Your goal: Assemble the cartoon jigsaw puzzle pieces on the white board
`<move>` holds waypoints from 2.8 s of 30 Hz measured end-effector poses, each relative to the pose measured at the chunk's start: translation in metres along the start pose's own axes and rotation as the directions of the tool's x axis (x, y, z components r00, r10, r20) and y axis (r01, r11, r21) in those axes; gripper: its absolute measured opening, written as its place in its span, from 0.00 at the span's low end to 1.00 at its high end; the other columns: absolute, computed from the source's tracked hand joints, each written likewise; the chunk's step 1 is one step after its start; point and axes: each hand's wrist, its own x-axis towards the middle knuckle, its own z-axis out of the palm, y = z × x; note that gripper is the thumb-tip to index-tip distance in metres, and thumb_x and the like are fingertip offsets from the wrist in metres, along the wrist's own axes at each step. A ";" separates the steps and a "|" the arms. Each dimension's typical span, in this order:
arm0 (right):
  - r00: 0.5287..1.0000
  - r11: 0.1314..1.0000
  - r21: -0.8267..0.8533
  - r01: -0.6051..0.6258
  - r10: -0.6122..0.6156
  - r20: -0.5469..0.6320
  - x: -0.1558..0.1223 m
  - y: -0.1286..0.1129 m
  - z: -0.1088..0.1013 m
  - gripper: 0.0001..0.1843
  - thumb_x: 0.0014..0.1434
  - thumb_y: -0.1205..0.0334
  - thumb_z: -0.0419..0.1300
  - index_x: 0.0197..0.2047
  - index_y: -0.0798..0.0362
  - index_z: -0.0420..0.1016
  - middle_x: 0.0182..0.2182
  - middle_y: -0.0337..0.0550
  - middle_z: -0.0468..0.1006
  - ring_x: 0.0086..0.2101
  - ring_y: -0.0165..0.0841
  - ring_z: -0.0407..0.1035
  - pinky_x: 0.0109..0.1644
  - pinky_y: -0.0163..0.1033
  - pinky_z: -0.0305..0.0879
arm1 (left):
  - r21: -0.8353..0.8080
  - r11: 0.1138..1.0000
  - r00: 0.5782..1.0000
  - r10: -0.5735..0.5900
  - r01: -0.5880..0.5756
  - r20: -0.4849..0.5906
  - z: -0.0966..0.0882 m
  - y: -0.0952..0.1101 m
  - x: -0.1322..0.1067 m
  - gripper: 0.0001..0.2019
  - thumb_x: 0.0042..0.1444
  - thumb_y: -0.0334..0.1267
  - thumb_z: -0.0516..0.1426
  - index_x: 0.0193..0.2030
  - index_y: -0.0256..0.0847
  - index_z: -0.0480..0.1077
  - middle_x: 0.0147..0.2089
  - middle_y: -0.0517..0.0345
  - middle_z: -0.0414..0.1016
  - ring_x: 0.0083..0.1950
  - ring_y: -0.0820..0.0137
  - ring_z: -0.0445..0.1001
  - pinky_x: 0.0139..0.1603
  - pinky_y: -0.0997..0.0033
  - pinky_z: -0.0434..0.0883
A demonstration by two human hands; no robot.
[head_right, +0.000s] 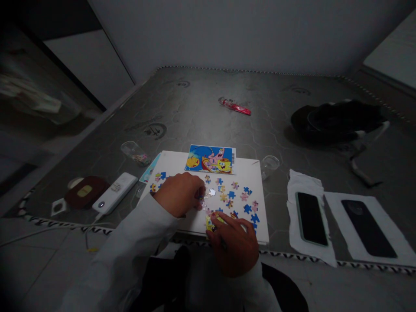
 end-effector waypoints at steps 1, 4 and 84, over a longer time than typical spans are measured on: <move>1.000 1.000 0.002 -0.003 0.003 0.000 0.000 0.000 0.000 0.04 0.63 0.62 0.63 0.42 0.44 0.76 0.47 0.34 0.83 0.49 0.32 0.77 0.52 0.44 0.60 | -0.003 1.000 1.000 0.000 0.000 -0.002 0.000 0.000 0.000 0.11 0.46 0.36 0.69 0.39 0.42 0.79 0.41 0.48 0.81 0.46 0.54 0.79 0.47 0.56 0.75; 1.000 1.000 0.008 -0.012 0.012 0.007 0.000 0.001 0.000 0.02 0.63 0.61 0.62 0.41 0.44 0.76 0.46 0.33 0.83 0.49 0.31 0.76 0.52 0.43 0.59 | -0.008 1.000 1.000 -0.004 0.004 -0.020 0.001 -0.001 0.002 0.09 0.51 0.36 0.66 0.41 0.42 0.79 0.43 0.47 0.81 0.46 0.54 0.79 0.47 0.55 0.75; 1.000 1.000 0.004 -0.014 0.014 0.028 0.000 0.003 0.001 0.02 0.62 0.60 0.63 0.36 0.44 0.78 0.46 0.33 0.84 0.49 0.34 0.77 0.50 0.43 0.62 | 0.012 0.997 0.997 -0.081 0.081 -0.008 0.002 0.000 0.005 0.14 0.46 0.45 0.70 0.37 0.42 0.79 0.40 0.47 0.81 0.49 0.52 0.79 0.49 0.56 0.74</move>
